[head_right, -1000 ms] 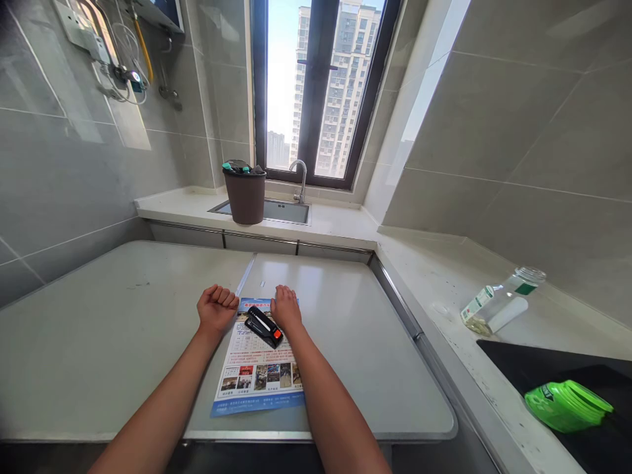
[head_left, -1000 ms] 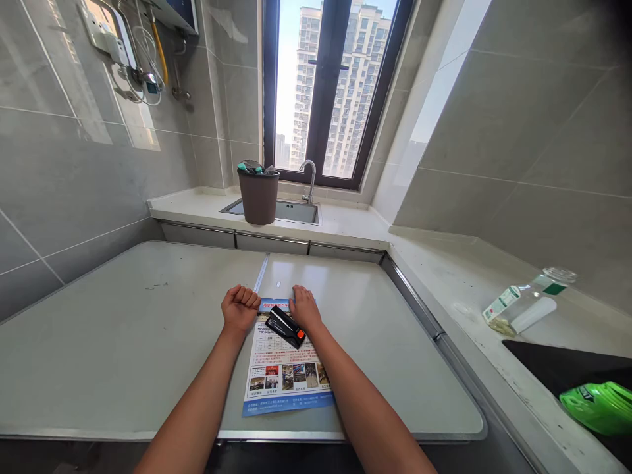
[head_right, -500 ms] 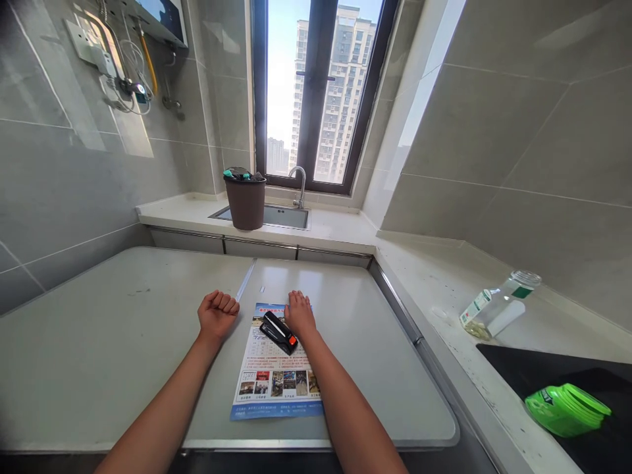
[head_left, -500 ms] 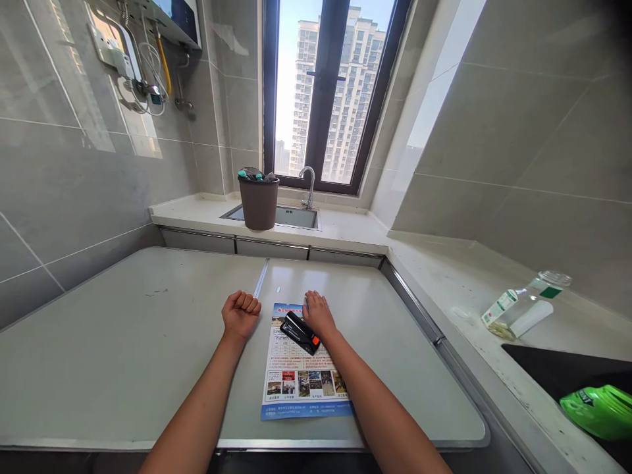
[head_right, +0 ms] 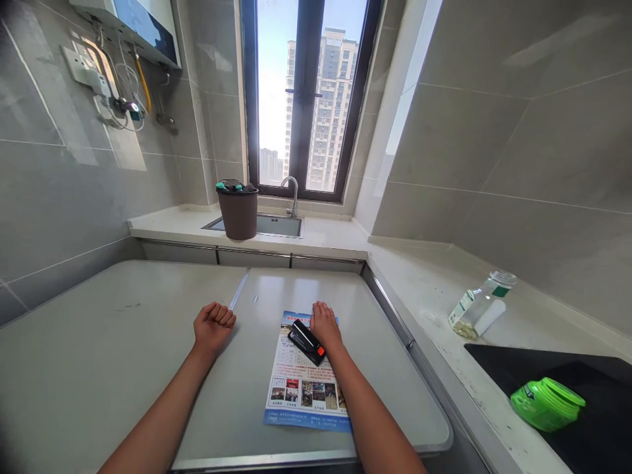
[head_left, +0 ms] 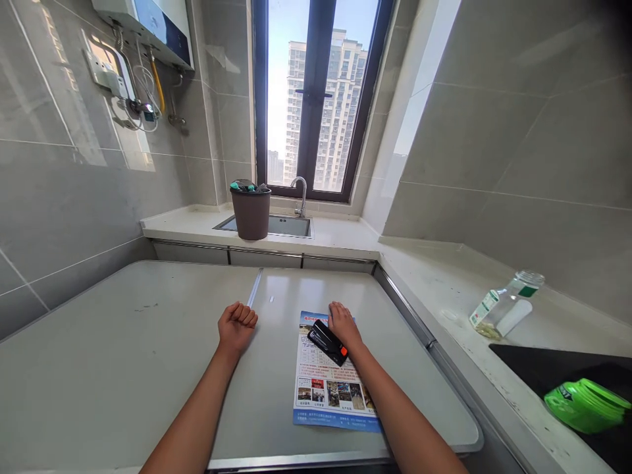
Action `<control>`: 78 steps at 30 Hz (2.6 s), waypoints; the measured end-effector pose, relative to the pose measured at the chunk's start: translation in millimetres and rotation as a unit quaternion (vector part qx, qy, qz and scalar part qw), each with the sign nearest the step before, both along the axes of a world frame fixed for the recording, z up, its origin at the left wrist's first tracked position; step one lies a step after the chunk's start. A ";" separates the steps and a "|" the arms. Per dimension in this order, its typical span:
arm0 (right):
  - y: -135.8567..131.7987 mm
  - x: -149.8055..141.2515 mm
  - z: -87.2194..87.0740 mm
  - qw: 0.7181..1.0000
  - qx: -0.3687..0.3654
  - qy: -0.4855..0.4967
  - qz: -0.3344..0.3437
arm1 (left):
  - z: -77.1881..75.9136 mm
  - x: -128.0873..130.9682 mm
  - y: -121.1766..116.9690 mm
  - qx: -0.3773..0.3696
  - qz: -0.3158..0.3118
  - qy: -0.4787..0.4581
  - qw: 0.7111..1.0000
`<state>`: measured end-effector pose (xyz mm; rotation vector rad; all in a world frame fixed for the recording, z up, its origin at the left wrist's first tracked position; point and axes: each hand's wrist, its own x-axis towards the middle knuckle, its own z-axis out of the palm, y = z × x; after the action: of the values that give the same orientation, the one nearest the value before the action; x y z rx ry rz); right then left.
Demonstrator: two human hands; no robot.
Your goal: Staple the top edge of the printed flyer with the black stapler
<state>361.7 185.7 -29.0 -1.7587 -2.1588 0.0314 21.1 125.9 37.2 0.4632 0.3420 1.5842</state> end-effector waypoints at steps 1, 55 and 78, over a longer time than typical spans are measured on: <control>0.1 -3.2 -0.8 1.000 -0.001 -0.004 0.000 | 0.1 0.7 0.2 0.000 -0.002 0.003 1.000; -12.0 -5.4 16.0 0.985 0.054 0.157 0.046 | -1.5 9.6 0.2 0.002 -0.029 0.034 0.999; -34.2 9.3 45.1 0.947 -0.102 0.189 0.237 | -9.4 26.5 -1.9 0.056 -0.142 0.201 0.968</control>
<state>371.0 151.5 16.1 -1.1563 -2.2798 0.6768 47.6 124.0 27.7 0.8877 0.4713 1.2280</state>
